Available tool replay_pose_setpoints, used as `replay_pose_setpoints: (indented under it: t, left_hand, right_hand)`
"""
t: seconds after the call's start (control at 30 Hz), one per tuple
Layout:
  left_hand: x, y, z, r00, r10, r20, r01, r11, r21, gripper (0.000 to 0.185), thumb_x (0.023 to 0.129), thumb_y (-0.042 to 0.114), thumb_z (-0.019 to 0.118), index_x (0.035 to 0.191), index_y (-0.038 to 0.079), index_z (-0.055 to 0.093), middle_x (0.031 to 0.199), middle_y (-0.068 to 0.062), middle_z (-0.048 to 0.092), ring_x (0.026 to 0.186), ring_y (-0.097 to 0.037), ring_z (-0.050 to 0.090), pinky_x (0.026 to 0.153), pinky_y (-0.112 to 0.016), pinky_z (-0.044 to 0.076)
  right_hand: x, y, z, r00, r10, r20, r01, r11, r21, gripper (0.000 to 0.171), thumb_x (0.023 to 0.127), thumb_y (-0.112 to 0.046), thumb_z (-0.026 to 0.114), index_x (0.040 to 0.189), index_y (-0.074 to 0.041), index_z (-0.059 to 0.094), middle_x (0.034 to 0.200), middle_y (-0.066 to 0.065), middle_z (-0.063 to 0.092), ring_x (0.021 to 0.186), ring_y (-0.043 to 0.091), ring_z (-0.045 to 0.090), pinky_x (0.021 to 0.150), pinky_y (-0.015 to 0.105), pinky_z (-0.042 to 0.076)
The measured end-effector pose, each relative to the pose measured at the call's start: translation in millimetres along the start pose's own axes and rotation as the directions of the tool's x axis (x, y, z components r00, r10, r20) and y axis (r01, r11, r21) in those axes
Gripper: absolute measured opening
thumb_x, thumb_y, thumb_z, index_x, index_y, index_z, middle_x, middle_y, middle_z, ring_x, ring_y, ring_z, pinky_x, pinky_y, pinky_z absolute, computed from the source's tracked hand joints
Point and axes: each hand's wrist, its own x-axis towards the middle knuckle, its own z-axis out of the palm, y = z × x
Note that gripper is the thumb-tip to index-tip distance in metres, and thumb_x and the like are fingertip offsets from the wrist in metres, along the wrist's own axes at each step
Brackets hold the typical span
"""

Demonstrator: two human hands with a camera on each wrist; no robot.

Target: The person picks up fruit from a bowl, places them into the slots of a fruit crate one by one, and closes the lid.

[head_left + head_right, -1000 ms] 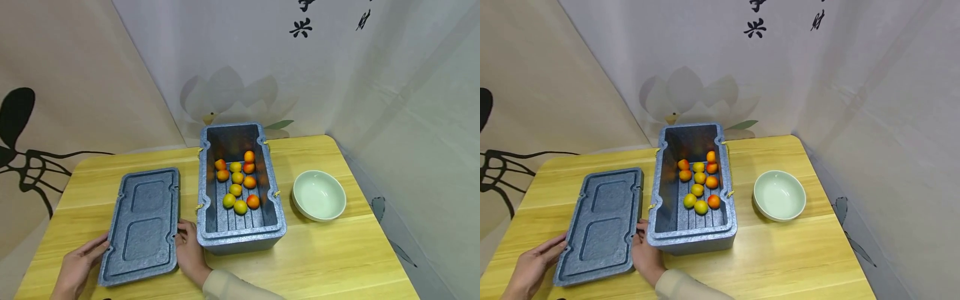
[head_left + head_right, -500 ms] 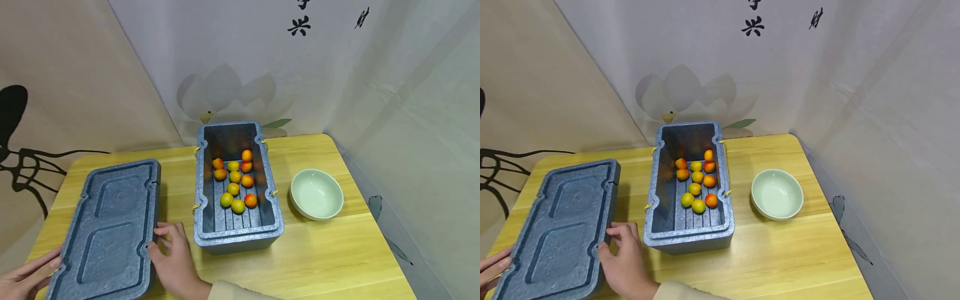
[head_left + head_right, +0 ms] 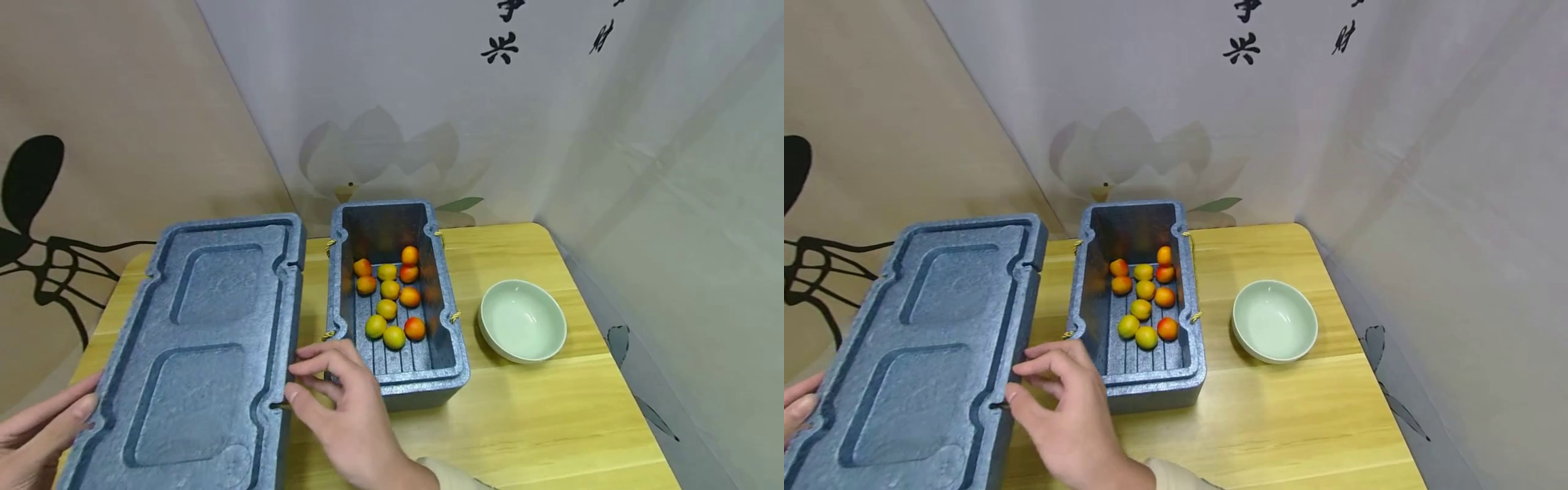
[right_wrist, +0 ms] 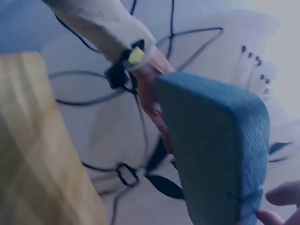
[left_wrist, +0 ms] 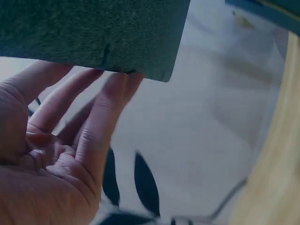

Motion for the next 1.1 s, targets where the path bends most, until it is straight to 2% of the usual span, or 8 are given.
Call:
replay_pose_setpoints:
  t: [0.2, 0.27, 0.37, 0.47, 0.6, 0.8, 0.93, 1.1]
  left_hand:
    - [-7.7, 26.9, 53.0, 0.989, 0.062, 0.135, -0.040, 0.986, -0.164, 0.038, 0.093, -0.001, 0.062, 0.131, 0.001, 0.061, 0.119, 0.007, 0.068, 0.109, -0.002, 0.060, 0.072, -0.016, 0.050]
    - [-8.6, 37.5, 75.5, 0.975, 0.124, 0.183, -0.067, 0.956, -0.287, 0.034, 0.091, -0.009, 0.060, 0.125, -0.008, 0.061, 0.118, -0.004, 0.069, 0.108, -0.011, 0.064, 0.074, -0.024, 0.054]
    - [-9.2, 50.5, 111.2, 0.955, 0.190, 0.226, -0.092, 0.919, -0.384, 0.030, 0.089, -0.016, 0.058, 0.118, -0.015, 0.062, 0.116, -0.012, 0.069, 0.106, -0.020, 0.066, 0.077, -0.030, 0.054]
    - [-5.4, 57.5, 144.0, 0.953, 0.188, 0.238, -0.083, 0.916, -0.392, 0.028, 0.088, -0.013, 0.062, 0.115, -0.013, 0.066, 0.111, -0.013, 0.071, 0.097, -0.021, 0.069, 0.076, -0.032, 0.055]
    - [3.3, 65.6, 177.5, 0.942, 0.161, 0.295, -0.069, 0.952, -0.299, 0.035, 0.088, -0.001, 0.070, 0.122, -0.008, 0.065, 0.109, -0.006, 0.072, 0.094, -0.018, 0.069, 0.079, -0.033, 0.054]
    - [14.6, 72.7, 198.9, 0.922, 0.151, 0.356, -0.079, 0.975, -0.209, 0.040, 0.088, 0.009, 0.072, 0.124, -0.008, 0.063, 0.115, -0.006, 0.070, 0.099, -0.018, 0.068, 0.085, -0.033, 0.052]
    - [20.4, 72.4, 205.6, 0.912, 0.159, 0.379, -0.078, 0.972, -0.221, 0.038, 0.089, 0.007, 0.071, 0.123, -0.009, 0.063, 0.119, -0.009, 0.066, 0.102, -0.018, 0.067, 0.086, -0.034, 0.052]
    - [25.1, 68.4, 213.7, 0.901, 0.151, 0.406, -0.057, 0.970, -0.236, 0.039, 0.090, 0.004, 0.069, 0.125, -0.011, 0.060, 0.118, -0.010, 0.065, 0.102, -0.018, 0.067, 0.087, -0.035, 0.051]
  right_hand:
    - [9, -23, -47, 0.998, -0.015, -0.061, 0.011, 0.998, -0.065, 0.012, 0.085, 0.003, 0.069, 0.097, 0.005, 0.064, 0.112, 0.018, 0.053, 0.107, 0.030, 0.057, 0.088, 0.038, 0.052]
    - [14, -29, -66, 0.996, -0.013, -0.085, 0.006, 0.996, -0.085, 0.015, 0.085, 0.004, 0.068, 0.100, 0.006, 0.063, 0.112, 0.019, 0.053, 0.103, 0.030, 0.058, 0.084, 0.036, 0.053]
    - [23, -39, -93, 0.990, 0.005, -0.137, -0.026, 0.989, -0.148, 0.020, 0.086, 0.002, 0.067, 0.105, 0.005, 0.062, 0.111, 0.018, 0.058, 0.101, 0.028, 0.061, 0.081, 0.033, 0.053]
    - [32, -46, -119, 0.984, 0.021, -0.175, -0.059, 0.974, -0.218, 0.028, 0.089, 0.000, 0.068, 0.116, 0.005, 0.063, 0.113, 0.016, 0.062, 0.102, 0.025, 0.061, 0.081, 0.030, 0.052]
    - [44, -52, -146, 0.973, 0.029, -0.228, -0.090, 0.961, -0.260, 0.036, 0.091, -0.001, 0.066, 0.126, 0.006, 0.062, 0.119, 0.017, 0.064, 0.105, 0.020, 0.062, 0.086, 0.028, 0.051]
    - [57, -54, -168, 0.970, 0.061, -0.237, -0.110, 0.973, -0.200, 0.036, 0.093, -0.001, 0.062, 0.127, 0.011, 0.060, 0.118, 0.014, 0.066, 0.099, 0.016, 0.067, 0.090, 0.032, 0.050]
    - [61, -50, -176, 0.971, 0.098, -0.219, -0.133, 0.980, -0.151, 0.037, 0.094, 0.000, 0.059, 0.128, 0.015, 0.056, 0.114, 0.010, 0.068, 0.096, 0.014, 0.067, 0.091, 0.032, 0.049]
    - [64, -48, -182, 0.965, 0.132, -0.226, -0.174, 0.968, -0.178, 0.037, 0.095, -0.001, 0.059, 0.128, 0.015, 0.056, 0.113, 0.010, 0.069, 0.095, 0.011, 0.067, 0.091, 0.028, 0.049]
